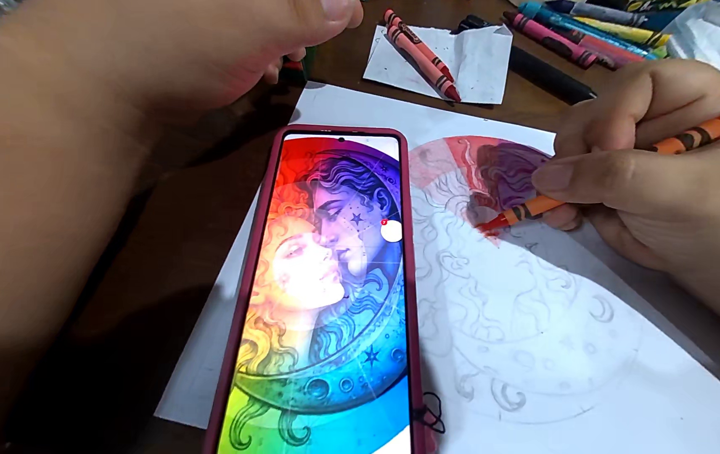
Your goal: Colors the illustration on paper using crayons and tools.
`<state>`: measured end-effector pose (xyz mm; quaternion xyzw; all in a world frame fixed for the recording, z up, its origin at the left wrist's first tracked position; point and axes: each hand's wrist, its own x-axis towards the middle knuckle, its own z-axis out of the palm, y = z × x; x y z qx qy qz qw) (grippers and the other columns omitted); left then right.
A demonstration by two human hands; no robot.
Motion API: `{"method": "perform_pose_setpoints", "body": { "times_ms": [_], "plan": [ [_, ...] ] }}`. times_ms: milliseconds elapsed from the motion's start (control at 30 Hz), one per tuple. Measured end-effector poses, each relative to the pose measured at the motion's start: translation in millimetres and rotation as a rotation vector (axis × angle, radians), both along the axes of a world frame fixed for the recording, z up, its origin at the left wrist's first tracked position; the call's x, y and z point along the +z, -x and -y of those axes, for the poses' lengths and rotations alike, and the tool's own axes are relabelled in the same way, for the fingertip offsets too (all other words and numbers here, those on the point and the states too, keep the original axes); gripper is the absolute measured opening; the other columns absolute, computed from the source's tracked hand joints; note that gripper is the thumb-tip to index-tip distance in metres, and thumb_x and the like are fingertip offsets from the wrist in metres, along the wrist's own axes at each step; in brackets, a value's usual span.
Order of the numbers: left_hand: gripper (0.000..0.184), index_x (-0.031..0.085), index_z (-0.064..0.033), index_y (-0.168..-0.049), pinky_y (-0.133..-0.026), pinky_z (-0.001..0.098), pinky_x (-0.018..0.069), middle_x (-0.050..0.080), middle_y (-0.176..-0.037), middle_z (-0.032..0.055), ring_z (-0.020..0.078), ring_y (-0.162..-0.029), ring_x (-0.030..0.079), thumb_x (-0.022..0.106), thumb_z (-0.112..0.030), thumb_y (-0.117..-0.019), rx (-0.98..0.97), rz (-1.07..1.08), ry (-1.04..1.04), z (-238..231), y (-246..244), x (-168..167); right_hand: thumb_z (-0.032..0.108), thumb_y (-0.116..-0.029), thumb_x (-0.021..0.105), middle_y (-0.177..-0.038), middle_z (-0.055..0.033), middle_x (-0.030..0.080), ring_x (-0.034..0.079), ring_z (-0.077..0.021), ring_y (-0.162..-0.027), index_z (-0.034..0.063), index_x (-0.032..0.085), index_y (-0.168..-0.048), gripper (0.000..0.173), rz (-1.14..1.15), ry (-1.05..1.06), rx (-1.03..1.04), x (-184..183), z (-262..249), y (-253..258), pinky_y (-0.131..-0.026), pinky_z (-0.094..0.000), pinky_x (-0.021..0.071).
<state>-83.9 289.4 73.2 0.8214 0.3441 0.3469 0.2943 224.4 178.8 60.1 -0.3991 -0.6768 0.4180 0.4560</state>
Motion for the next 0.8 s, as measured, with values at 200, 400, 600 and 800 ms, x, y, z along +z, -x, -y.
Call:
{"method": "perform_pose_setpoints", "body": {
  "times_ms": [200,400,600,800],
  "plan": [
    [0.014,0.07,-0.0231,-0.099,-0.057,0.0084,0.0441,0.067,-0.09,-0.0179,-0.0096,-0.069,0.056,0.062,-0.034,-0.0945,0.0,0.005,0.01,0.4,0.1,-0.3,0.004,-0.0826,0.074,-0.068,0.0115,0.061,0.062,0.0001,-0.055,0.0219,0.054,-0.081,0.027,0.027,-0.009,0.021,0.3,0.7,0.3,-0.05,-0.0173,0.0587],
    [0.014,0.07,-0.023,-0.098,-0.057,0.0087,0.0444,0.066,-0.087,-0.018,-0.0092,-0.068,0.056,0.062,-0.033,-0.0941,0.01,0.005,0.011,1.7,-0.5,1.0,0.001,-0.0812,0.071,-0.067,0.0112,0.061,0.061,0.0005,-0.053,0.0219,0.054,-0.079,0.027,-0.004,-0.019,0.004,-1.1,-1.1,-1.8,-0.047,-0.0159,0.0565],
    [0.015,0.07,-0.0225,-0.1,-0.057,0.0085,0.0441,0.066,-0.089,-0.0178,-0.0094,-0.068,0.056,0.062,-0.034,-0.0949,0.008,-0.011,0.006,-0.9,1.4,0.1,0.001,-0.0818,0.071,-0.067,0.012,0.062,0.061,0.0011,-0.054,0.022,0.054,-0.08,0.027,0.012,-0.022,0.0,-1.2,-0.8,-2.1,-0.047,-0.0151,0.0563],
    [0.02,0.071,-0.0208,-0.104,-0.058,0.0092,0.0453,0.063,-0.083,-0.0184,-0.0085,-0.067,0.056,0.063,-0.037,-0.0947,-0.006,-0.009,0.009,-1.8,2.6,-0.5,0.001,-0.0811,0.071,-0.066,0.0114,0.061,0.061,0.0001,-0.052,0.022,0.053,-0.079,0.027,0.014,0.0,-0.015,0.2,-0.1,-1.2,-0.047,-0.0162,0.0564]
  ]
}}
